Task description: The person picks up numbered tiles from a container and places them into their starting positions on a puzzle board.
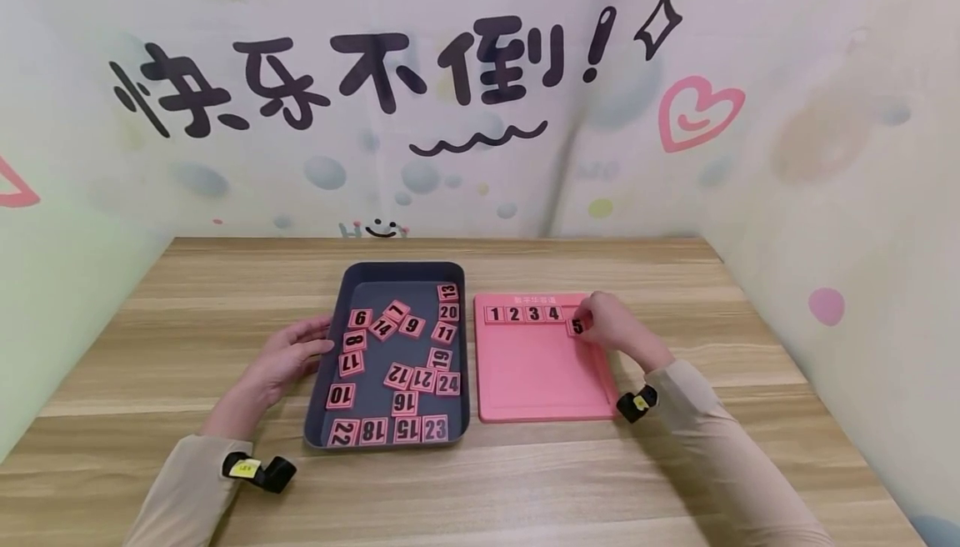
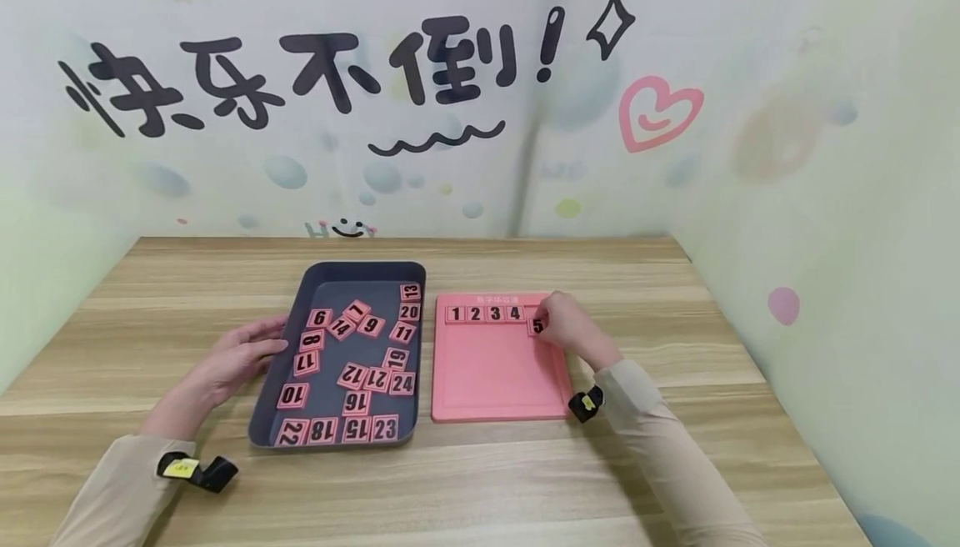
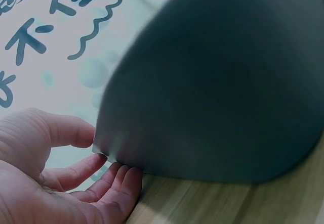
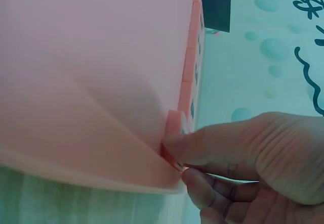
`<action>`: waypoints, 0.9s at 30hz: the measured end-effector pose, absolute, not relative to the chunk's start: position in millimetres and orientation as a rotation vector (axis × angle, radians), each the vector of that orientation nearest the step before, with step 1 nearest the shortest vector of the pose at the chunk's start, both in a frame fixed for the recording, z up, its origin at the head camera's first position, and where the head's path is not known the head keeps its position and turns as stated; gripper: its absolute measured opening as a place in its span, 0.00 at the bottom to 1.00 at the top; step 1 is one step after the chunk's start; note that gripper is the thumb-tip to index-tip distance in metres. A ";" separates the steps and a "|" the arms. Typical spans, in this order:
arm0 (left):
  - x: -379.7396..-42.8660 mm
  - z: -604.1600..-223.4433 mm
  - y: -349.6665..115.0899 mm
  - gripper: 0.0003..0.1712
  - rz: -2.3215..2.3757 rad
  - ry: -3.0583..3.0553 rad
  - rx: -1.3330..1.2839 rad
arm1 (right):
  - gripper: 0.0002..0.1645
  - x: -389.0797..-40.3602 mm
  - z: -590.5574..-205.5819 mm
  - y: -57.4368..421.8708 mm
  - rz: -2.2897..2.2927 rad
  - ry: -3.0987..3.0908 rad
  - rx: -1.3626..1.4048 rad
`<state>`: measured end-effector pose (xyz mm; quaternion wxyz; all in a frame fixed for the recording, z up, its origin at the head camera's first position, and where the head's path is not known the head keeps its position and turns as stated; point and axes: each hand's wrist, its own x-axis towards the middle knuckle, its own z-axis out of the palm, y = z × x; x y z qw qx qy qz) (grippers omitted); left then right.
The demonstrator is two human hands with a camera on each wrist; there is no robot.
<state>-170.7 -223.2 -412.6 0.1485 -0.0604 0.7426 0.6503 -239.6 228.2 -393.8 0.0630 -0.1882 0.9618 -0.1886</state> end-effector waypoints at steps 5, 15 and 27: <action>-170.8 -412.6 -222.5 0.34 1.871 2.138 -0.169 | 0.13 -247.2 -398.3 229.6 -0.634 2.926 -0.560; -171.1 -411.2 -220.8 0.34 1.867 2.141 -0.167 | 0.12 -259.5 -399.0 233.6 -0.699 2.951 -0.588; -170.2 -411.6 -222.7 0.34 1.885 2.131 -0.152 | 0.21 -268.2 -369.5 205.1 -0.731 2.895 -0.636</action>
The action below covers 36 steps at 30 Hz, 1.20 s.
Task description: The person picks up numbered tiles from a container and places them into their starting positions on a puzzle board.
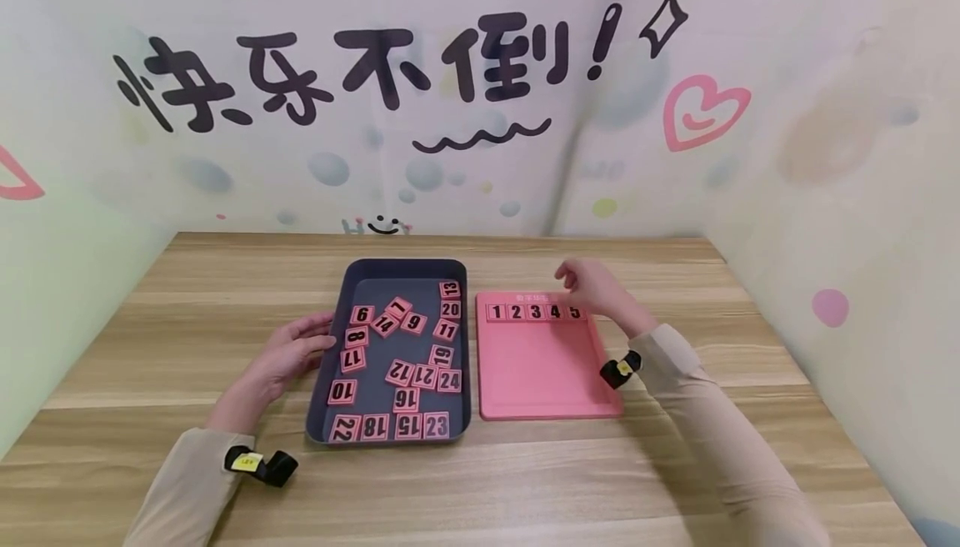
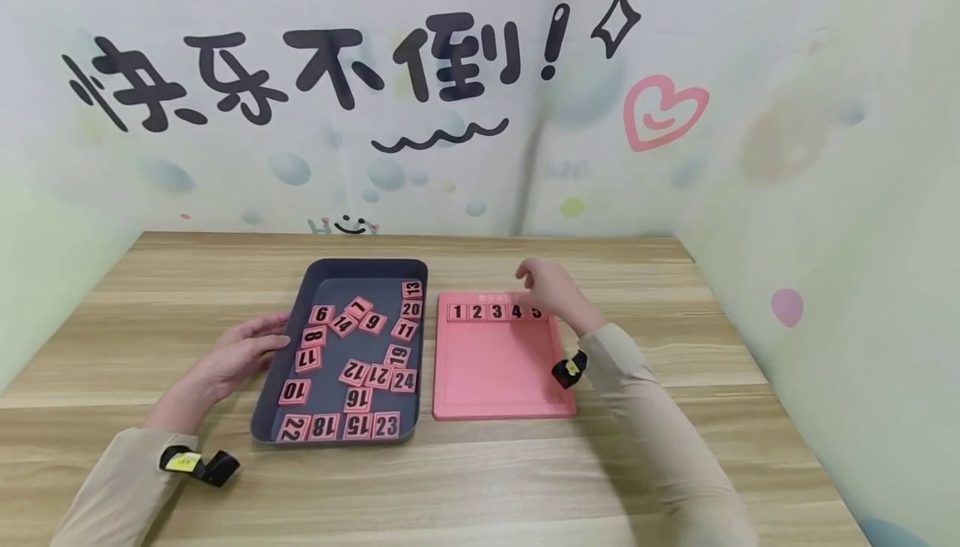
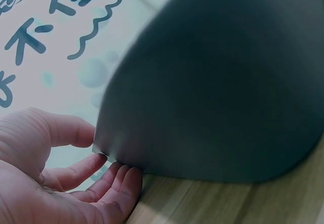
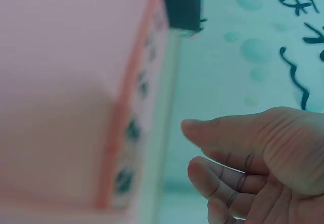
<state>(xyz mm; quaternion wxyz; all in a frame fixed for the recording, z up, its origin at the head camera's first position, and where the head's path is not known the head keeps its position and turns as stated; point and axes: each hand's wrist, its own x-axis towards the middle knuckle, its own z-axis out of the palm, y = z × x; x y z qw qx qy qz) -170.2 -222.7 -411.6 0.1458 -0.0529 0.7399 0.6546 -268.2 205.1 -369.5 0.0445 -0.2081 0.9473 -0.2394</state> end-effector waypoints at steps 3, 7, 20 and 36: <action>-169.9 -411.3 -223.0 0.34 1.887 2.135 -0.148 | 0.23 -272.2 -356.9 186.1 -0.778 2.860 -0.665; -170.1 -411.2 -223.3 0.34 1.888 2.139 -0.150 | 0.21 -277.1 -347.0 156.2 -0.868 2.809 -0.692; -168.4 -410.4 -221.3 0.33 1.886 2.142 -0.151 | 0.22 -282.3 -345.8 56.5 -1.041 2.652 -0.730; -170.7 -414.4 -223.0 0.34 1.919 2.109 -0.131 | 0.21 -278.9 -374.6 -19.8 -1.102 2.461 -0.871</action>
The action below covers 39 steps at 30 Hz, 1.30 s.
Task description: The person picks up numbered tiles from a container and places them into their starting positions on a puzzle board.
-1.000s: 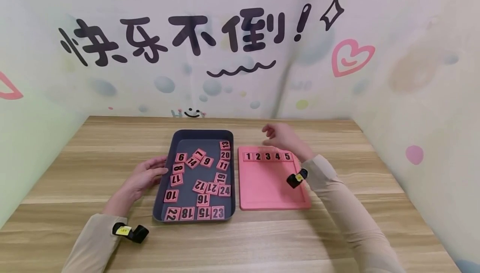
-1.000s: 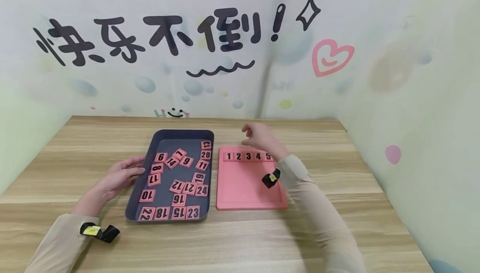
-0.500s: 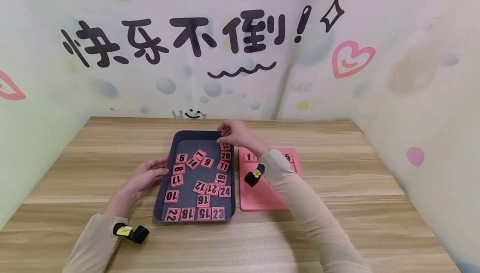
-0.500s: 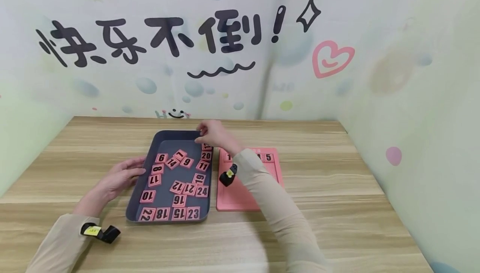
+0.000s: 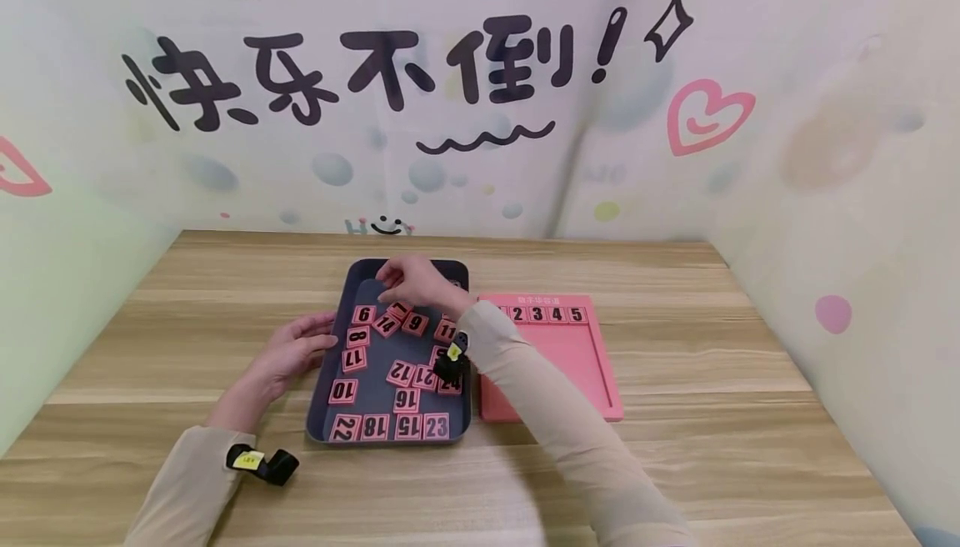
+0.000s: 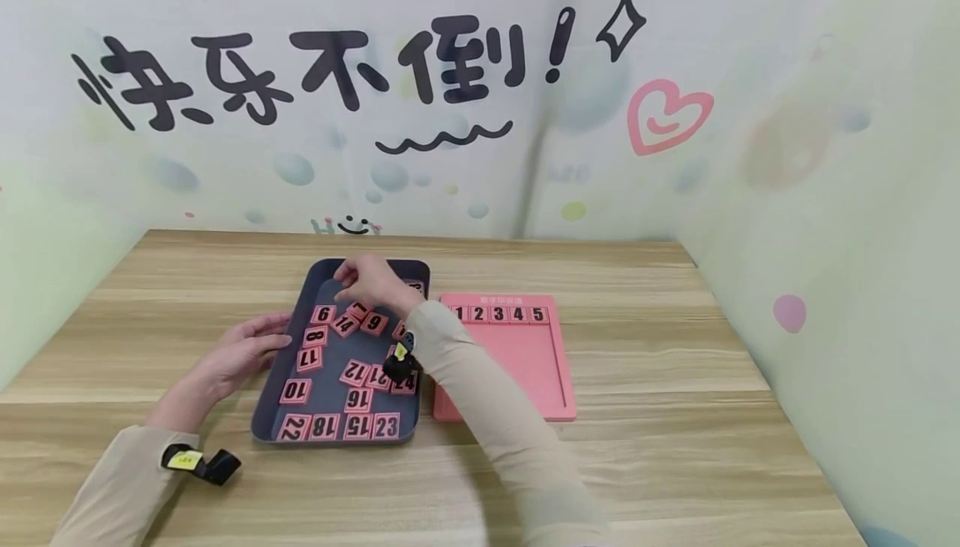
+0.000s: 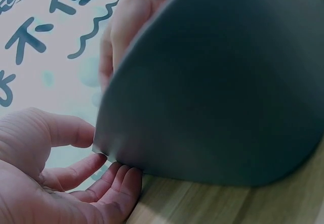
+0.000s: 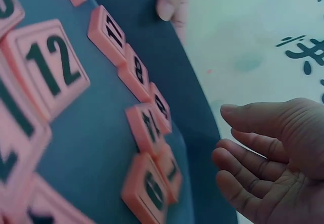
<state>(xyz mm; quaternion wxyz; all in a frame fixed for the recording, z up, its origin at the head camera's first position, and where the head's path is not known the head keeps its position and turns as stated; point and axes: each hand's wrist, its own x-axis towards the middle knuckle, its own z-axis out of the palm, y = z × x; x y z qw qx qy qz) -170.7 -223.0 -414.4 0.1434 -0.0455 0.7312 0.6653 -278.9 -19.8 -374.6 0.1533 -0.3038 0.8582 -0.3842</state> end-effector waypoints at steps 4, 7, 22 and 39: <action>-170.9 -413.7 -223.4 0.34 1.919 2.102 -0.139 | 0.20 -277.2 -381.0 -32.4 -1.103 2.446 -0.829; -171.0 -413.9 -224.0 0.34 1.922 2.101 -0.129 | 0.20 -275.1 -384.7 -39.2 -1.104 2.434 -0.792; -170.8 -415.2 -225.6 0.34 1.917 2.113 -0.111 | 0.19 -276.4 -403.0 -59.1 -0.846 2.541 -0.883; -170.2 -412.8 -224.0 0.34 1.916 2.103 -0.122 | 0.16 -275.8 -398.0 -61.3 -0.738 2.574 -0.902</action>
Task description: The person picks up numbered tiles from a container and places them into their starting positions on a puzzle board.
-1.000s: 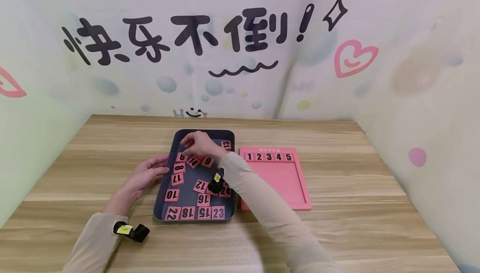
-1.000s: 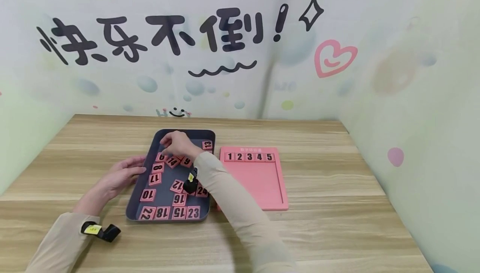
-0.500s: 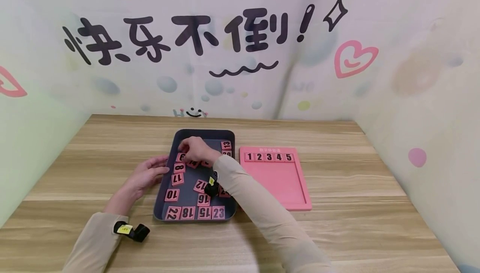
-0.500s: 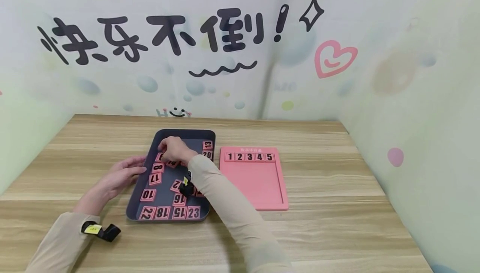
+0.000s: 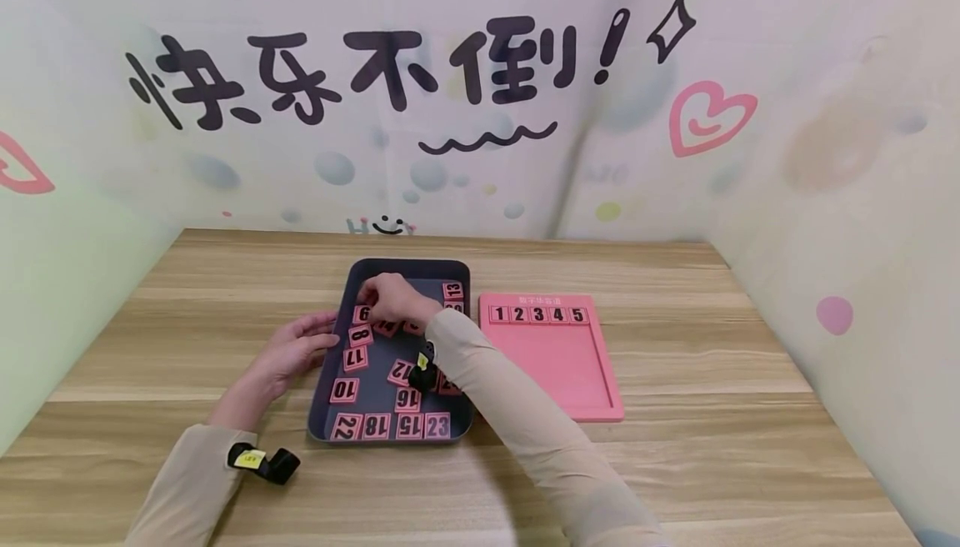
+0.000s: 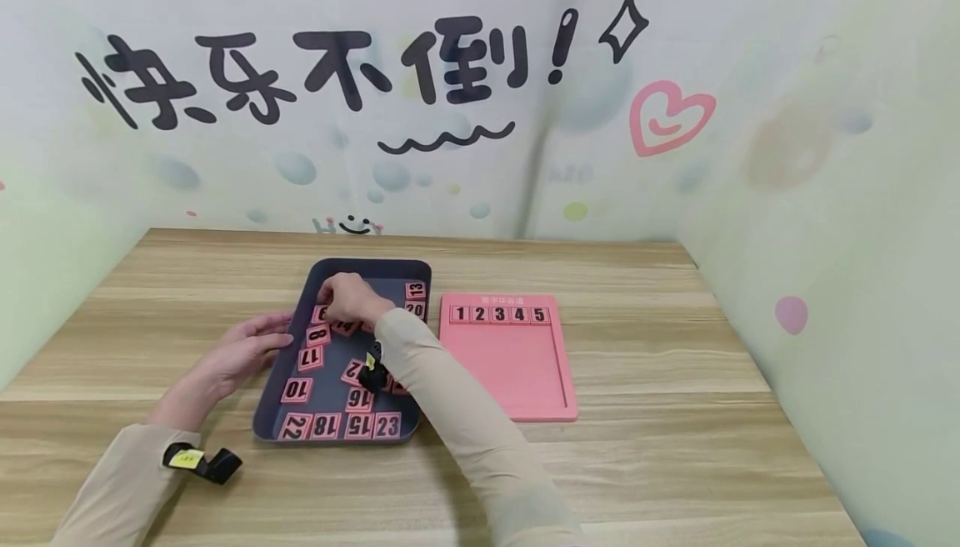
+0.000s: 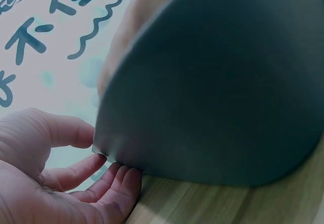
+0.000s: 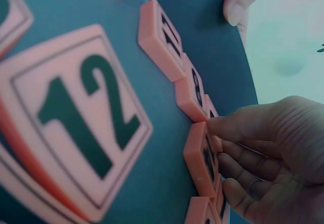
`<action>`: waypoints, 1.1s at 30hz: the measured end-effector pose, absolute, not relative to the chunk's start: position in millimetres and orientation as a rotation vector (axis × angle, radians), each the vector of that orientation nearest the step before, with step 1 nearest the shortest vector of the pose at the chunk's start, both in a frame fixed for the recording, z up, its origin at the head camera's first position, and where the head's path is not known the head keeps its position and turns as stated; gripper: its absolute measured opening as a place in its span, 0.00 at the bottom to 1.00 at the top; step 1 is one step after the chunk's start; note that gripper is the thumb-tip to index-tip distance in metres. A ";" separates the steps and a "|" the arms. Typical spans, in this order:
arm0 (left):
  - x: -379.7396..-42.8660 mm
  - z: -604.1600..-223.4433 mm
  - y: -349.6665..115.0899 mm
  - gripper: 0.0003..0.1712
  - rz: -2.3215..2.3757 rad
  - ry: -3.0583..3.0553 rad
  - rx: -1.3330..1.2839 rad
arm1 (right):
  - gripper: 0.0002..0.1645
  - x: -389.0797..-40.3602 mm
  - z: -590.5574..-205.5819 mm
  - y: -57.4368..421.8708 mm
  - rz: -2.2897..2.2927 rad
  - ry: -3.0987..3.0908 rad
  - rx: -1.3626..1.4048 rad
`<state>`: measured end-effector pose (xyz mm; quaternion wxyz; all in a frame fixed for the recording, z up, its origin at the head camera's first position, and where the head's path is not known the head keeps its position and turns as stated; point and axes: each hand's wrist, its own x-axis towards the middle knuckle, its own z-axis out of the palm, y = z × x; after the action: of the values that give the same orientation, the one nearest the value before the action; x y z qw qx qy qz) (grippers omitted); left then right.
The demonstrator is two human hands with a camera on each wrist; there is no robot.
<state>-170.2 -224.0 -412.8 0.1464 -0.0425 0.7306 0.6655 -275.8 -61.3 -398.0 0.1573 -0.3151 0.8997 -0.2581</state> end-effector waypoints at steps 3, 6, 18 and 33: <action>-170.1 -412.8 -223.8 0.34 1.915 2.108 -0.116 | 0.16 -275.0 -396.8 -62.0 -0.697 2.574 -0.908; -169.9 -412.6 -223.9 0.34 1.912 2.112 -0.109 | 0.16 -273.8 -396.2 -63.1 -0.660 2.587 -0.925; -170.9 -414.1 -223.8 0.33 1.920 2.109 -0.116 | 0.16 -274.3 -384.2 -48.7 -0.788 2.556 -0.931; -171.6 -414.7 -224.7 0.34 1.902 2.117 -0.129 | 0.18 -259.6 -354.0 17.0 -0.890 2.595 -0.992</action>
<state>-171.6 -224.7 -414.7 0.1457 -0.0448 0.7351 0.6606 -259.6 17.0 -354.0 0.1119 -0.3379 0.8839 -0.3033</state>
